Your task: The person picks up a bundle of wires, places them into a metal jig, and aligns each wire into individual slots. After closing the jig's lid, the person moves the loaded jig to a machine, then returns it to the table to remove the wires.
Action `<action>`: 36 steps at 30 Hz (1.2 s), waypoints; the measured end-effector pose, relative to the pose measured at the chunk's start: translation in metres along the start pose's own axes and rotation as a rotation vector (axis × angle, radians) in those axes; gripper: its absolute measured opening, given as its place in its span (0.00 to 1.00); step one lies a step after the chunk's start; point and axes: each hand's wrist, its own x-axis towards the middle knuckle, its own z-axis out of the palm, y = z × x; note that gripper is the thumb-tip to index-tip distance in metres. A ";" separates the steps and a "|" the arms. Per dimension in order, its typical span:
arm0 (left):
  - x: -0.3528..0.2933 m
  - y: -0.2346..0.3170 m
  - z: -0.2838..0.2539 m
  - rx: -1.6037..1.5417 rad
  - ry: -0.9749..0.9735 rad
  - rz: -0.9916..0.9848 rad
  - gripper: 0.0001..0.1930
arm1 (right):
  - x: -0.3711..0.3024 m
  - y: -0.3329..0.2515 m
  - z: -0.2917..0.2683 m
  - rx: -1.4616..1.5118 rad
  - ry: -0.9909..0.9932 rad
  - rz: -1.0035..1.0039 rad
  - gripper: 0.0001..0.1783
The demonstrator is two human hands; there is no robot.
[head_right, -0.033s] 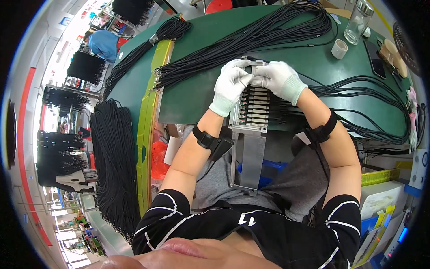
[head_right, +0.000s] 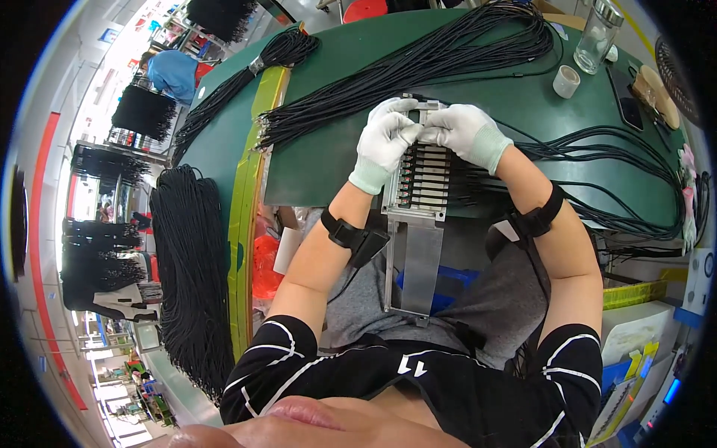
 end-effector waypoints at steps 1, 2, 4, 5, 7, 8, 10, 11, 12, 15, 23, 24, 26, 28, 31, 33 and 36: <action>0.000 0.000 -0.001 0.001 0.000 0.000 0.07 | 0.000 0.001 0.000 0.001 0.000 -0.001 0.11; 0.000 0.001 0.001 -0.012 -0.004 0.025 0.07 | -0.002 0.006 -0.002 0.046 -0.005 -0.019 0.11; 0.001 0.001 0.005 -0.040 -0.013 0.074 0.07 | -0.005 0.018 -0.007 0.136 -0.015 -0.051 0.13; 0.001 0.001 0.004 -0.045 -0.016 0.072 0.07 | -0.006 0.022 -0.012 0.136 -0.015 -0.045 0.13; 0.001 -0.005 -0.007 -0.141 0.055 -0.188 0.06 | -0.006 0.031 -0.030 -0.185 0.140 -0.100 0.14; 0.002 -0.009 -0.014 -0.009 0.083 -0.155 0.07 | -0.011 0.037 -0.038 -0.355 0.215 -0.113 0.14; 0.001 -0.018 -0.021 0.104 0.142 -0.116 0.07 | -0.010 0.034 -0.038 -0.180 0.209 -0.090 0.14; 0.001 -0.022 -0.018 0.084 0.176 -0.109 0.08 | -0.008 0.030 -0.036 0.001 0.213 -0.096 0.14; 0.002 -0.022 -0.016 0.052 0.156 -0.114 0.08 | -0.008 0.032 -0.029 0.053 0.169 -0.098 0.13; 0.006 -0.021 -0.016 0.183 0.176 -0.034 0.08 | -0.003 0.028 -0.022 -0.009 0.121 -0.071 0.12; 0.001 -0.037 -0.008 -0.012 0.154 -0.208 0.07 | -0.003 0.027 -0.019 -0.194 0.079 -0.078 0.09; 0.000 -0.040 -0.007 -0.012 0.159 -0.215 0.08 | -0.002 0.025 -0.019 -0.227 0.115 -0.072 0.08; 0.000 -0.041 -0.005 -0.013 0.168 -0.228 0.09 | -0.003 0.026 -0.020 -0.261 0.151 -0.065 0.07; 0.001 -0.039 -0.006 -0.057 0.149 -0.327 0.10 | -0.001 0.033 -0.021 -0.447 0.236 -0.109 0.06; 0.004 -0.039 -0.009 -0.140 0.111 -0.524 0.11 | 0.001 0.038 -0.019 -0.559 0.284 -0.139 0.05; 0.002 -0.043 -0.011 0.046 0.049 -0.453 0.12 | 0.002 0.038 -0.017 -0.600 0.287 -0.156 0.05; 0.000 -0.046 -0.011 0.163 0.016 -0.402 0.12 | 0.002 0.038 -0.017 -0.621 0.278 -0.166 0.04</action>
